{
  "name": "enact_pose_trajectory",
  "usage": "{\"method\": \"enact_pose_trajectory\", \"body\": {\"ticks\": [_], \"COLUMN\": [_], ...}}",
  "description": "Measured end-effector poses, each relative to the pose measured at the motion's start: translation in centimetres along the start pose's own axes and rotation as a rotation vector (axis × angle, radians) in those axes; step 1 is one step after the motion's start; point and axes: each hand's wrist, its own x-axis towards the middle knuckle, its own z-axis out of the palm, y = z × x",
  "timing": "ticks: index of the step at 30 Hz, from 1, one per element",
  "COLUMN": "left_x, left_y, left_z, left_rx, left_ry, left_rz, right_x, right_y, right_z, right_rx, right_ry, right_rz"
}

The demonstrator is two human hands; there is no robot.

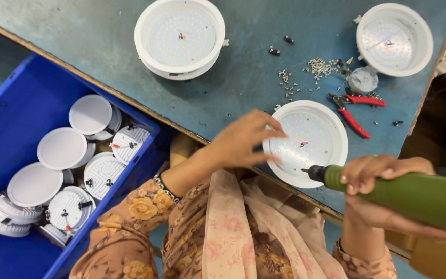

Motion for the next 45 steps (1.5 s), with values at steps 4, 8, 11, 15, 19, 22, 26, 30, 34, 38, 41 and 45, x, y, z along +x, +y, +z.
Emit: {"method": "enact_pose_trajectory", "body": {"ticks": [4, 8, 11, 15, 19, 22, 26, 30, 34, 38, 41, 45], "left_x": [1.4, 4.1, 6.1, 8.1, 8.9, 7.4, 5.7, 4.5, 4.4, 4.3, 4.4, 4.4], "left_y": [-3.4, -8.0, -11.2, -13.2, -11.5, -8.1, -2.7, 0.4, 1.8, 2.5, 2.7, 2.8], "left_z": [-0.7, 2.6, 5.9, 7.9, 5.7, 3.0, 4.0, 5.1, 5.8, 6.3, 6.5, 6.4], "left_rx": [0.108, 0.251, 0.448, 0.691, 0.667, -0.143, -0.393, -0.673, -0.522, -0.477, -0.492, -0.480], "left_ry": [0.091, 0.076, 0.028, -0.077, -0.016, 0.101, 0.069, -0.096, -0.041, -0.019, -0.036, -0.058], "left_rz": [-0.324, -0.390, -0.366, -0.344, -0.338, -0.490, -0.454, -0.604, -0.520, -0.406, -0.399, -0.400], "right_x": [0.7, 1.1, 0.8, 0.3, 0.4, 0.4, 1.7, 3.6, 4.6, 4.5, 4.4, 4.4], "right_y": [-1.2, -1.3, -1.8, -3.2, -3.7, -3.6, -3.1, -3.1, -3.7, -3.9, -3.9, -3.5], "right_z": [0.4, 1.4, 1.9, 1.4, 0.5, 0.6, 1.1, 2.0, 2.7, 3.0, 3.0, 2.9], "right_rx": [-0.065, -0.243, -0.417, -0.406, -0.419, -0.259, -0.087, -0.026, -0.015, 0.026, 0.010, 0.000], "right_ry": [0.036, 0.114, 0.184, 0.197, 0.199, 0.151, 0.078, 0.017, 0.004, 0.017, 0.032, 0.040], "right_rz": [-0.055, -0.073, -0.078, -0.098, -0.105, -0.097, -0.114, -0.142, -0.161, -0.166, -0.161, -0.160]}}
